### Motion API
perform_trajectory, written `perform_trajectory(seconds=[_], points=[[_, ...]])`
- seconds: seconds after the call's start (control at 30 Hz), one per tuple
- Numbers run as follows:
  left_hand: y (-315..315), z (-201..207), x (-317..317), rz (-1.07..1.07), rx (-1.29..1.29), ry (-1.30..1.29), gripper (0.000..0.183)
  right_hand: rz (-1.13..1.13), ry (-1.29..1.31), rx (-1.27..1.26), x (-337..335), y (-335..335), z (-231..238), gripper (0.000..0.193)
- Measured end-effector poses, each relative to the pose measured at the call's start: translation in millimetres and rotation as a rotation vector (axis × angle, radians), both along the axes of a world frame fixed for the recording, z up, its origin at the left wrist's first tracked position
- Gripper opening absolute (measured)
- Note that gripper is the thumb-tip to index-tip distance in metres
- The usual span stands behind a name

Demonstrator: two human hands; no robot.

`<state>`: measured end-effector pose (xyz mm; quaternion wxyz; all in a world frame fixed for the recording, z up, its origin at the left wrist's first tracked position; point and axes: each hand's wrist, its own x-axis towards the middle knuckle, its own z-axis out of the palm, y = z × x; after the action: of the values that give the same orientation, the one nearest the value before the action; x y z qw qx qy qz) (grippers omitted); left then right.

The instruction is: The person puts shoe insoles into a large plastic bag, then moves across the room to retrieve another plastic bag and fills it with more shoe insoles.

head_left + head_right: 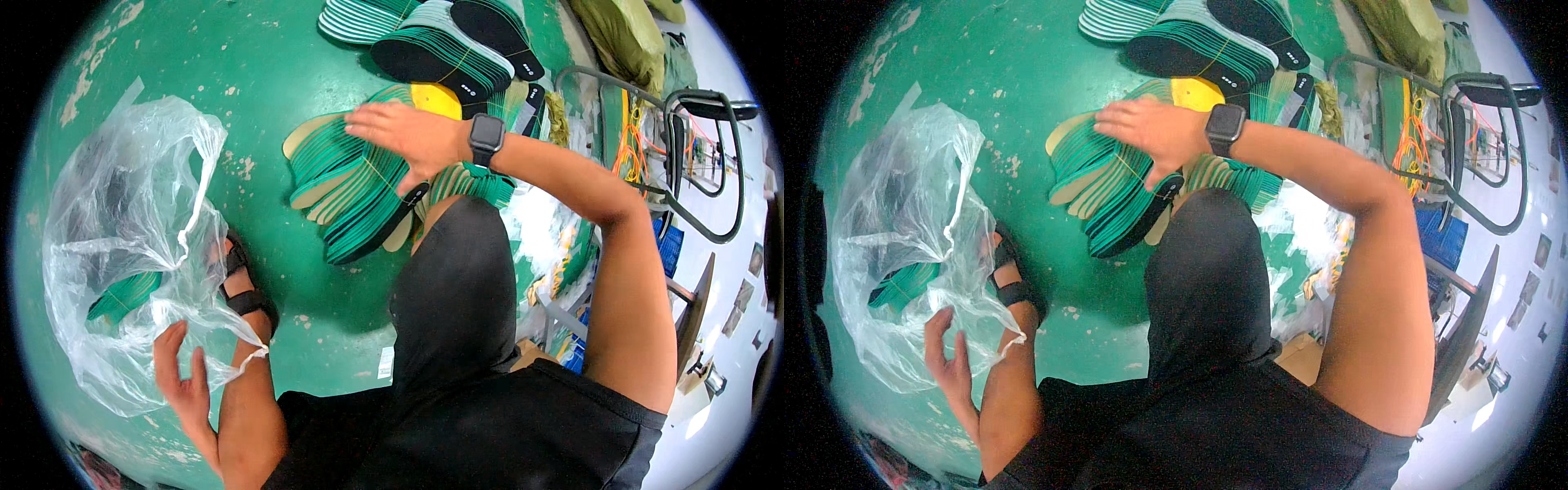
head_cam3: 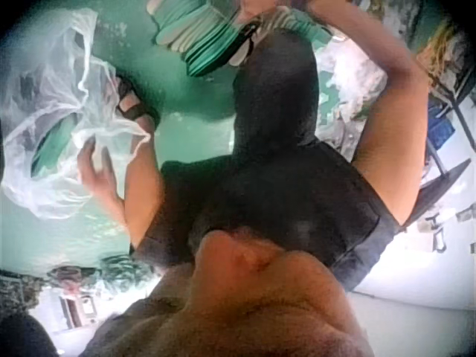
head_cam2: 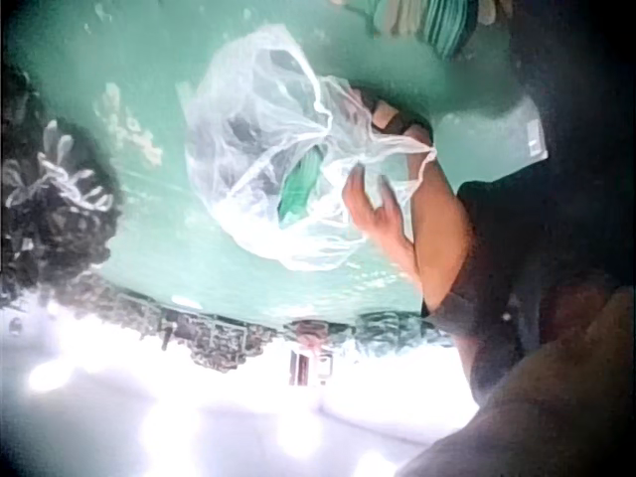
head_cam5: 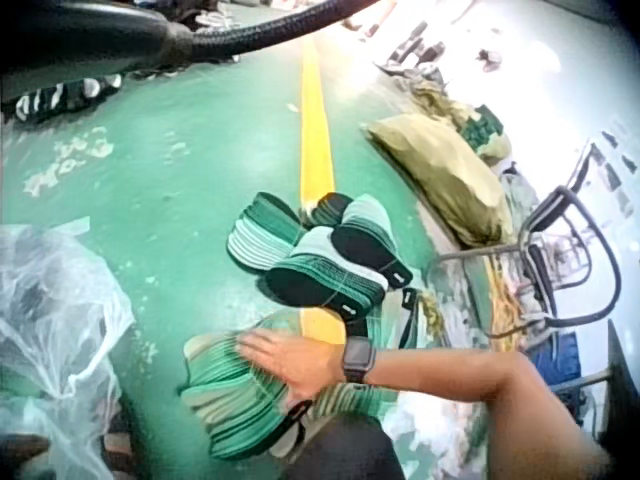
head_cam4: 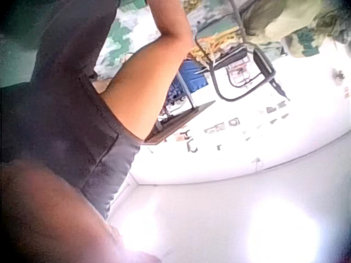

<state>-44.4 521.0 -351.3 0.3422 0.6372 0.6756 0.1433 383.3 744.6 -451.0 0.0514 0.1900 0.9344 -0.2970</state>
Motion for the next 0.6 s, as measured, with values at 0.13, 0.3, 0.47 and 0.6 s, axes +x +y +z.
perform_trajectory(seconds=[0.13,0.3,0.47,0.6], points=[[4,-12,12,-0.075,-0.251,-0.071,0.057,0.2,-0.224,0.074,4,-23,4,0.117],[-3,-22,11,-0.107,-0.453,-0.137,0.072,0.279,-0.211,0.32,14,-50,-20,0.108],[-5,-19,18,-0.254,-0.51,-0.244,0.057,0.333,-0.195,0.178,-5,-53,-24,0.094],[-7,-40,8,-0.365,-0.568,-0.272,0.035,0.308,-0.165,-0.018,-34,-41,-1,0.074]])
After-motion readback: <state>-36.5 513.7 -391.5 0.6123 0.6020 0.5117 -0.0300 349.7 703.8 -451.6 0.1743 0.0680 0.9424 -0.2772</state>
